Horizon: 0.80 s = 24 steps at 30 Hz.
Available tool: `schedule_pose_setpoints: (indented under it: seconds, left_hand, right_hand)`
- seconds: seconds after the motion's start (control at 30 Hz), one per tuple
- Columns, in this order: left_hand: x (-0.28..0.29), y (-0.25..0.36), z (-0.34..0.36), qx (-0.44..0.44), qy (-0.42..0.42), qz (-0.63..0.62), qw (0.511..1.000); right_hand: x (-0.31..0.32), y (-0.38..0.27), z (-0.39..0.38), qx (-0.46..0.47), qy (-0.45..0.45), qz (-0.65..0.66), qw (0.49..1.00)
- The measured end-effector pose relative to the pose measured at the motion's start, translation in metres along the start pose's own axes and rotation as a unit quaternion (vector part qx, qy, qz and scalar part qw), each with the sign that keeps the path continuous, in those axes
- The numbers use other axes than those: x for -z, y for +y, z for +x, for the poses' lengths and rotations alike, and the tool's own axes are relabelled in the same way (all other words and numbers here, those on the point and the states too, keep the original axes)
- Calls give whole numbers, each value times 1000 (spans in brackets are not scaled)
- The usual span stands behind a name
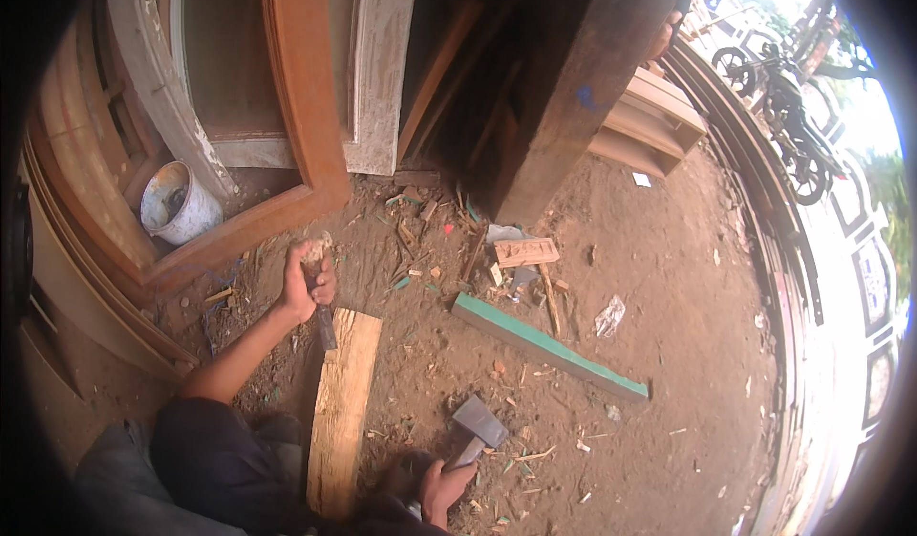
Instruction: The person uses a chisel and mallet to carve a groove into a wooden plank. They repeatedly strike the chisel to remove wood chips and clear debris from the cut.
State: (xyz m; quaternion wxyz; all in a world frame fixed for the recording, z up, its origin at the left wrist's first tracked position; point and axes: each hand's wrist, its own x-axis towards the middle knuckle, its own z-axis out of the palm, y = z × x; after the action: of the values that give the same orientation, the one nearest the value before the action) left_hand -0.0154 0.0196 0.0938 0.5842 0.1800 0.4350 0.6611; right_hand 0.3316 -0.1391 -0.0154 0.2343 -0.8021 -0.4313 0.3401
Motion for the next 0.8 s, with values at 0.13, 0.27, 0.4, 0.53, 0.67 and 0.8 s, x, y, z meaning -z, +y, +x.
schedule_pose_setpoints:
  seconds: [0.13, 0.27, 0.4, 0.53, 0.67, 0.8]
  left_hand:
    - [-3, 2, -1, 2, -16, -2, 1000]
    - [1, -32, -10, 101, 48, 69, 991]
    - [7, -16, 3, 23, 41, -9, 999]
    - [7, -5, 4, -14, -6, -35, 999]
    - [11, -36, -10, 75, 85, 40, 993]
    - [24, -25, 0, 49, 123, 17, 991]
  right_hand:
    - [0, -1, -1, -10, -5, -10, 1000]
    - [1, -4, -2, -4, -4, -12, 1000]
    - [2, -4, -1, -18, -9, 9, 1000]
    - [1, -5, -1, -5, -3, -18, 1000]
    - [2, -6, -2, -11, -10, -10, 1000]
    - [3, -5, -2, -9, -9, 0, 1000]
